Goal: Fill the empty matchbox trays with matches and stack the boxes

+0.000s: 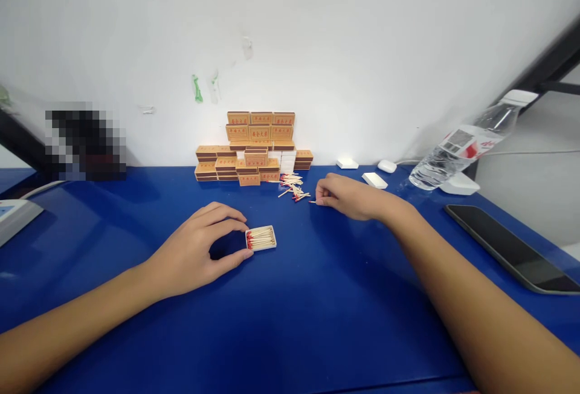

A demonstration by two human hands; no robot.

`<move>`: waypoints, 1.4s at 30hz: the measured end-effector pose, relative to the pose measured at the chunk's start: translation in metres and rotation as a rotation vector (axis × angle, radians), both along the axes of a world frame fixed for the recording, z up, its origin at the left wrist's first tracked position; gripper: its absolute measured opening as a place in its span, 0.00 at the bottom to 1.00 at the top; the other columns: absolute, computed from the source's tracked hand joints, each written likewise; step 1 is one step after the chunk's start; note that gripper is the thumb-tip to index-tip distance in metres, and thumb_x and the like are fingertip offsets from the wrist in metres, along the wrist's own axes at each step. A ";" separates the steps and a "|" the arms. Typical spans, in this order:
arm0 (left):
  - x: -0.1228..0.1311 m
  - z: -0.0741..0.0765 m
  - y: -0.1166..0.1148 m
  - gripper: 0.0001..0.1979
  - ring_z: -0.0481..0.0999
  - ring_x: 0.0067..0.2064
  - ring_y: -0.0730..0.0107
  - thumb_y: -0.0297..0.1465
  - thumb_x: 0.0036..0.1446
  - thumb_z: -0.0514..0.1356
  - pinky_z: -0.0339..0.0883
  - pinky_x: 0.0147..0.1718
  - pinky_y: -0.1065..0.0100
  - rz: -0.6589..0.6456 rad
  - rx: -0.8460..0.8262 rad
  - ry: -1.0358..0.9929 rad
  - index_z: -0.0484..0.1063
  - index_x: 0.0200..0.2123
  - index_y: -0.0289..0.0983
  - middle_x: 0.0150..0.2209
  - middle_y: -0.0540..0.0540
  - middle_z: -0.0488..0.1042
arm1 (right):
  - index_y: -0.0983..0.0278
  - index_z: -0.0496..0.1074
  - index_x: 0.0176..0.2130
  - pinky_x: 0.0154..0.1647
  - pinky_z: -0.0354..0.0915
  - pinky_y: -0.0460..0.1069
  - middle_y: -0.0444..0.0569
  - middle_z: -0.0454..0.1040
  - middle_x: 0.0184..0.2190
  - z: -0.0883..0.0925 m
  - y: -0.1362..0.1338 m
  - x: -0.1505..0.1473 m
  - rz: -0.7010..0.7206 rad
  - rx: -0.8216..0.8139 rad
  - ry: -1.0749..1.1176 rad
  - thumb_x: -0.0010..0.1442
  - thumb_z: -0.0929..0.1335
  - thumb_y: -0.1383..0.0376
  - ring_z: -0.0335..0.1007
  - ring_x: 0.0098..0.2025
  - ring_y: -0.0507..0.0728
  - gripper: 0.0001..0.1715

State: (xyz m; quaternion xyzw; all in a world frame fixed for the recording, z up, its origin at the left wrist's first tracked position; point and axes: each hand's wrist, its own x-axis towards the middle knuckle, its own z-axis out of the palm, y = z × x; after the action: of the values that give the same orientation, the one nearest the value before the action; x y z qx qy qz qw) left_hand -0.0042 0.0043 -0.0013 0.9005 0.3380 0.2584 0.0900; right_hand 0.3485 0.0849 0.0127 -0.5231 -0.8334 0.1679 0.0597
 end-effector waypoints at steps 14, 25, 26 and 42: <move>0.000 -0.002 0.001 0.12 0.76 0.54 0.54 0.39 0.66 0.67 0.72 0.55 0.49 -0.003 0.002 0.002 0.78 0.48 0.41 0.51 0.42 0.79 | 0.60 0.74 0.45 0.44 0.66 0.54 0.53 0.71 0.43 -0.006 -0.004 -0.021 0.053 0.160 0.072 0.69 0.66 0.56 0.68 0.40 0.60 0.12; 0.000 -0.001 0.001 0.11 0.76 0.54 0.54 0.38 0.65 0.67 0.72 0.54 0.49 -0.005 0.001 0.002 0.79 0.48 0.41 0.51 0.42 0.79 | 0.61 0.73 0.40 0.47 0.68 0.57 0.54 0.73 0.43 -0.007 -0.005 -0.021 0.021 0.082 0.047 0.69 0.64 0.55 0.72 0.42 0.61 0.14; 0.000 -0.002 0.001 0.11 0.76 0.54 0.54 0.38 0.66 0.67 0.72 0.54 0.49 -0.005 0.000 0.004 0.78 0.48 0.40 0.52 0.42 0.79 | 0.61 0.73 0.39 0.47 0.68 0.57 0.54 0.73 0.42 -0.006 -0.006 -0.022 0.019 0.080 0.043 0.69 0.64 0.55 0.71 0.42 0.61 0.15; 0.000 -0.002 0.001 0.11 0.76 0.53 0.55 0.38 0.65 0.67 0.72 0.54 0.49 -0.001 -0.002 0.009 0.79 0.48 0.40 0.51 0.43 0.79 | 0.60 0.67 0.39 0.48 0.68 0.58 0.54 0.72 0.44 0.014 -0.043 -0.053 0.118 -0.012 0.105 0.74 0.58 0.54 0.71 0.42 0.62 0.17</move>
State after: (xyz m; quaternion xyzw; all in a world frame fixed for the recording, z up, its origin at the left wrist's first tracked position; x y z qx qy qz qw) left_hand -0.0039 0.0049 -0.0029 0.9018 0.3381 0.2539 0.0897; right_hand 0.2955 0.0424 0.0265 -0.4637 -0.8576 0.2034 0.0900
